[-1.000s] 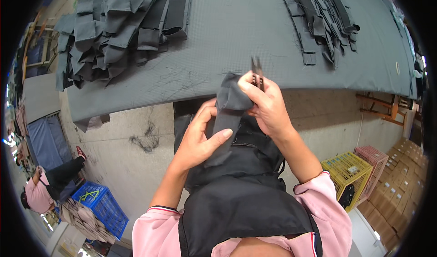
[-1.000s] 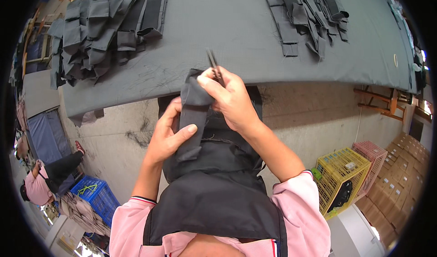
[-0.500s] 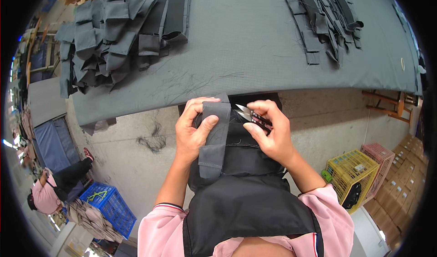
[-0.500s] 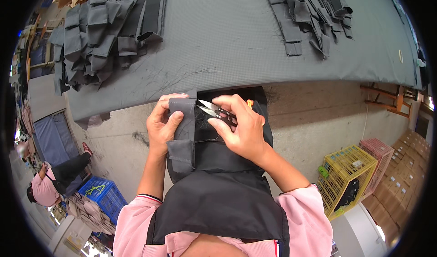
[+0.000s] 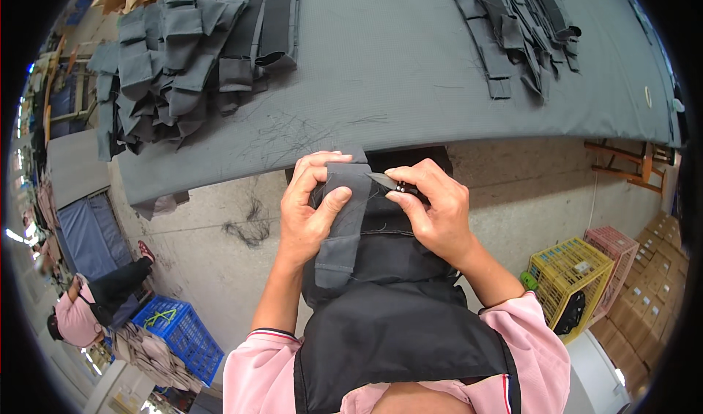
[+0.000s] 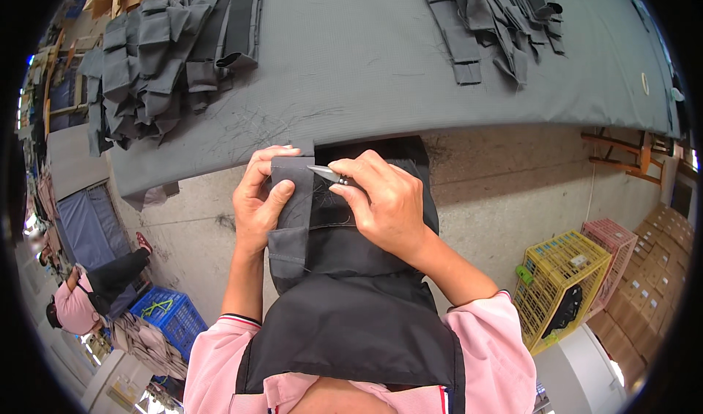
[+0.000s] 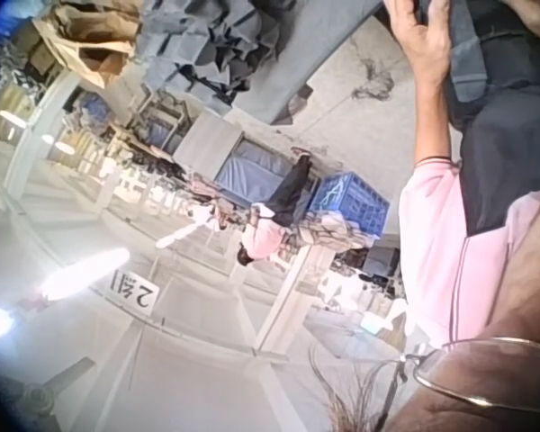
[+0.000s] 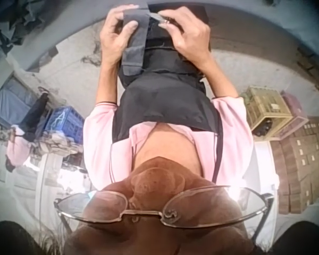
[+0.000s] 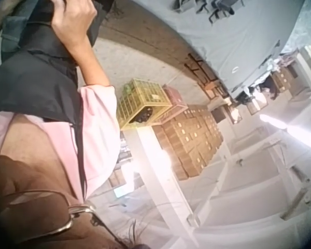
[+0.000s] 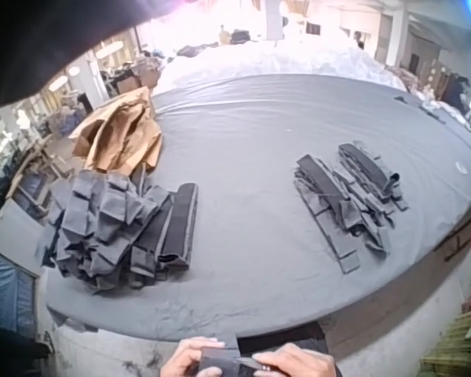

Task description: Trimming excess material from fabric strips using small snips.

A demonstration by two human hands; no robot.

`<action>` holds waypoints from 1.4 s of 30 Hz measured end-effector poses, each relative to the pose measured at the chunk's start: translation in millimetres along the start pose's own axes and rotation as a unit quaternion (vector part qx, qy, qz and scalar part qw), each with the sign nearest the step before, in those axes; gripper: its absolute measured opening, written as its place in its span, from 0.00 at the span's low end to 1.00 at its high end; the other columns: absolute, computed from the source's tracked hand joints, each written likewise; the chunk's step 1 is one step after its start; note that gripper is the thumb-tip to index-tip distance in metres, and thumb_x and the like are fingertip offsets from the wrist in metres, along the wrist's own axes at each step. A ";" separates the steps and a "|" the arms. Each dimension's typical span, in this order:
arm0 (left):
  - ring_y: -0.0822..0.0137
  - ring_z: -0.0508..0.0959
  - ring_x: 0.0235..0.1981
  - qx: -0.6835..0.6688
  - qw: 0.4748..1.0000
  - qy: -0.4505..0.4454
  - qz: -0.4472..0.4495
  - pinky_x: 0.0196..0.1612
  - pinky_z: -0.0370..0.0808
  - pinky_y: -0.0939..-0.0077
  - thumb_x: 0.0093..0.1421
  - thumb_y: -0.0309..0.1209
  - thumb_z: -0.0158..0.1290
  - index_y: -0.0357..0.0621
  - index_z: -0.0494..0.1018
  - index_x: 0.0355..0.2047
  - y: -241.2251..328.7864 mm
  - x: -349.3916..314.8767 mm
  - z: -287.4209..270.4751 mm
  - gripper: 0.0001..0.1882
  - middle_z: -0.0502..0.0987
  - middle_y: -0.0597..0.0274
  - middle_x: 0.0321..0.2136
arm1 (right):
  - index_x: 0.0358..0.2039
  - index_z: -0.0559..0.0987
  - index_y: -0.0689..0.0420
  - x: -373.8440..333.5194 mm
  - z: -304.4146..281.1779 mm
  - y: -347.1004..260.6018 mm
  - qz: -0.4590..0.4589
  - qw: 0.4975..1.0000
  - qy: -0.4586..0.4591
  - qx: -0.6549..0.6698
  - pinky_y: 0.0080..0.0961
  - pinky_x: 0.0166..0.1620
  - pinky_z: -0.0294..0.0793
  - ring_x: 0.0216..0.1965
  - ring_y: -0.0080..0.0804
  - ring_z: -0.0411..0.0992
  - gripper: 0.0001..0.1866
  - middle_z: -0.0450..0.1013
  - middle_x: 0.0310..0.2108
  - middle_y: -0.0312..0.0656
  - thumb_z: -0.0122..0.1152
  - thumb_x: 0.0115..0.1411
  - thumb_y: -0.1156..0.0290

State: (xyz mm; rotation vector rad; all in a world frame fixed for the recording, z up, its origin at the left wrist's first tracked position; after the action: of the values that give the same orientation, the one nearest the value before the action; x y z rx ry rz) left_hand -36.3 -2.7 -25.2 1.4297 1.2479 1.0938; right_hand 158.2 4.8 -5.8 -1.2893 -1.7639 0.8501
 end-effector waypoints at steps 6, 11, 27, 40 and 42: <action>0.57 0.70 0.50 -0.015 1.000 -0.005 -0.014 0.54 0.64 0.64 0.54 0.28 0.58 0.38 0.66 0.30 2.7 2.2 0.0 0.11 0.75 0.54 0.44 | 0.34 0.78 0.59 0.4 -1.6 2.9 0.014 0.997 0.043 0.070 0.22 0.24 0.68 0.20 0.31 0.69 0.12 0.71 0.24 0.41 0.65 0.46 0.79; 0.55 0.68 0.52 0.022 0.998 -0.059 -0.001 0.55 0.62 0.62 0.53 0.29 0.58 0.39 0.66 0.29 7.3 4.1 -2.0 0.12 0.74 0.56 0.47 | 0.34 0.78 0.60 8.8 -2.0 1.6 -0.003 0.997 -0.004 0.083 0.22 0.24 0.69 0.21 0.31 0.69 0.13 0.71 0.25 0.41 0.66 0.45 0.79; 0.54 0.66 0.54 -0.007 0.999 -0.050 -0.006 0.56 0.61 0.61 0.54 0.32 0.58 0.39 0.64 0.28 7.5 3.6 4.1 0.14 0.72 0.53 0.49 | 0.34 0.79 0.60 8.7 10.9 0.8 -0.009 0.998 -0.023 0.054 0.19 0.24 0.63 0.22 0.25 0.63 0.13 0.63 0.24 0.38 0.66 0.45 0.79; 0.78 0.68 0.37 -0.125 0.975 0.156 -0.093 0.38 0.64 0.84 0.57 0.24 0.52 0.39 0.60 0.17 18.7 58.9 4.3 0.15 0.74 0.58 0.42 | 0.36 0.77 0.59 -5.7 -14.4 -11.2 -0.141 0.987 0.019 0.072 0.19 0.24 0.64 0.18 0.24 0.63 0.14 0.64 0.16 0.33 0.67 0.45 0.79; 0.79 0.67 0.35 -0.130 0.974 0.163 -0.092 0.34 0.62 0.86 0.58 0.23 0.52 0.40 0.59 0.15 17.0 67.7 3.5 0.17 0.74 0.58 0.42 | 0.37 0.78 0.56 -7.2 -7.4 -24.4 -0.190 0.981 0.010 0.046 0.21 0.19 0.61 0.13 0.29 0.62 0.20 0.62 0.14 0.35 0.70 0.40 0.78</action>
State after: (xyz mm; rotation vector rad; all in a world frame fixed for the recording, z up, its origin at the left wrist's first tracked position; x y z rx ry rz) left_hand -23.5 63.2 -5.7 0.9436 1.3747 1.3432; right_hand 155.3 -8.0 17.2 -0.8575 -1.8518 0.6853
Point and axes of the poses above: each hand's wrist, its own x-axis towards the middle knuckle, its own z-axis out of the palm, y = z × x, the point moved 1 cm from there along x, towards the middle knuckle
